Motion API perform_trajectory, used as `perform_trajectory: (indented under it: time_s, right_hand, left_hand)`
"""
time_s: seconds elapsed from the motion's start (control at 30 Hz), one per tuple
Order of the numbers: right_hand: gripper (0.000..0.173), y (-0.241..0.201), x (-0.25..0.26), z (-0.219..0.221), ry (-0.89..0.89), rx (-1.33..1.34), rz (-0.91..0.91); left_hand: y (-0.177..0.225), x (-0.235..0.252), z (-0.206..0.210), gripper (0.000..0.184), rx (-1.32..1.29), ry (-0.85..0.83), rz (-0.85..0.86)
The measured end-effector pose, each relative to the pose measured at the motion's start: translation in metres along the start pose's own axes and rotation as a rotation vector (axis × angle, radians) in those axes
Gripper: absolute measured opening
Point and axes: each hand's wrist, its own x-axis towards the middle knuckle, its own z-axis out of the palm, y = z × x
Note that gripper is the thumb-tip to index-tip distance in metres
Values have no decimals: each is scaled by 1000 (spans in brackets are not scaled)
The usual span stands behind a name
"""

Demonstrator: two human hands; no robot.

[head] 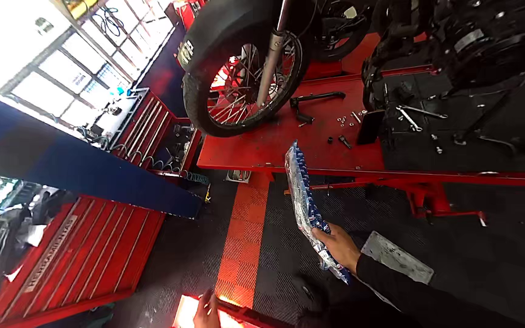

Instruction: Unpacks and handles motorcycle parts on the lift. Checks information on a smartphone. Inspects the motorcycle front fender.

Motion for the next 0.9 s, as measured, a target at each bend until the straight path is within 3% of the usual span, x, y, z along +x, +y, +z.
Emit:
perform_trajectory:
  time_s: [0.17,0.23,0.33,0.47,0.57,0.63,0.67,0.7,0.8,0.9]
  right_hand:
    - [47,-40,34,52,39,103,2]
    - [49,-52,51,65,32,134,-11]
    - [51,-62,84,73,-90,125,9]
    - [45,-78,146,58,-548,101,16]
    - [45,-104,201,28,-954,-205,-44]
    - [43,-130,253,-1,-1027,-472,-103]
    - [42,-139,282,-17,-919,-567,-100]
    - [42,-145,314,-34,-703,-653,-121]
    - [45,-155,394,-86,75,-820,-177]
    - [66,-171,455,-123,430,-811,-146]
  left_hand:
    - [190,49,100,55,-389,-686,-143]
    - [230,58,136,62,-522,-768,-187]
    - [243,87,164,65,-519,-712,-182]
    - [231,136,162,74,-431,-715,-130]
    - [232,152,145,68,-389,-730,-151]
    - [235,159,138,55,-420,-724,-215]
    - [236,161,137,52,-430,-723,-243]
    - [237,162,136,51,-437,-717,-267]
    - [240,158,130,51,-429,-708,-327]
    - [243,168,123,51,-429,-697,-334]
